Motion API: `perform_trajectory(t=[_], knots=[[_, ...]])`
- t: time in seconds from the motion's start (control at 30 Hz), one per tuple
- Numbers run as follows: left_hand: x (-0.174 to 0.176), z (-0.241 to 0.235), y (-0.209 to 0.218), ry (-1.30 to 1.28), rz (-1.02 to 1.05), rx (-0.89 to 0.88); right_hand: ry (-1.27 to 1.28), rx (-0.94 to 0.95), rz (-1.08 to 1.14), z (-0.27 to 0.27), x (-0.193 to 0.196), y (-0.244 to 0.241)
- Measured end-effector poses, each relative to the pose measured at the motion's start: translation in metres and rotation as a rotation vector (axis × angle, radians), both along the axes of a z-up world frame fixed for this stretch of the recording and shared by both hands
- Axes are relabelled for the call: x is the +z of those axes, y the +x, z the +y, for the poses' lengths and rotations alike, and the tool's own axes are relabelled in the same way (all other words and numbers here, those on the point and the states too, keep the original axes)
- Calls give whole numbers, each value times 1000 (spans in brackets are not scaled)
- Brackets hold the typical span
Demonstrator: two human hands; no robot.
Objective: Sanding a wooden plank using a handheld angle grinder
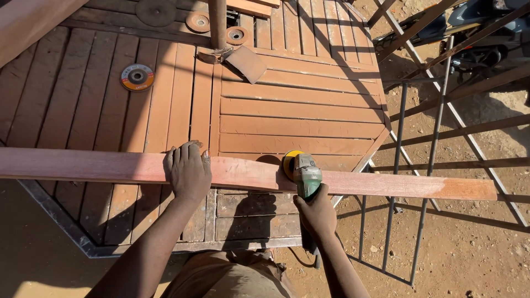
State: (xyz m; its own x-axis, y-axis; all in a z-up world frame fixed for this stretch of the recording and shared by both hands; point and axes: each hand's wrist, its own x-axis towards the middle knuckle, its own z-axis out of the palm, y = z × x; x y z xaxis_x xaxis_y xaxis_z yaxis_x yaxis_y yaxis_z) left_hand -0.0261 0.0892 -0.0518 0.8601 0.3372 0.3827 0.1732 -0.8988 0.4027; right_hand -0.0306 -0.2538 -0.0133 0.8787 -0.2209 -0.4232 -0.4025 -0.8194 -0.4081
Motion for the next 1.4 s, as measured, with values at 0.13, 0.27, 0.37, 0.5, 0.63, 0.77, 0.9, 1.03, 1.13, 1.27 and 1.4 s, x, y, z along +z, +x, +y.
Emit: perform_trajectory(t=[0.13,0.27,0.37,0.5,0.63,0.77,0.9,1.03,1.13,1.27,1.4], knots=[[-7,0,1,-1,-11,4,-64,-74,26,-6,14,3],[-13,0,3,5,8,-7,82,13,31,13,22,6],[-14,8,3,-32,14,-50,171,41,47,30,25,6],[-2,35,-2,20,89,-33,177,-34,63,32,13,4],[-22,50,6,106,132,3,162,-108,73,61,33,-9],[-5,51,2,203,271,-60,140,-16,45,108,49,-25],[5,63,5,80,296,-169,57,87,5,129,73,-37],[7,71,2,96,271,-239,27,-88,31,104,53,-47],[12,70,1,103,316,-243,3,-268,103,87,46,-52],[16,68,6,81,330,-234,22,-275,111,92,43,-61],[16,70,3,63,311,-233,89,-33,24,116,48,-72]])
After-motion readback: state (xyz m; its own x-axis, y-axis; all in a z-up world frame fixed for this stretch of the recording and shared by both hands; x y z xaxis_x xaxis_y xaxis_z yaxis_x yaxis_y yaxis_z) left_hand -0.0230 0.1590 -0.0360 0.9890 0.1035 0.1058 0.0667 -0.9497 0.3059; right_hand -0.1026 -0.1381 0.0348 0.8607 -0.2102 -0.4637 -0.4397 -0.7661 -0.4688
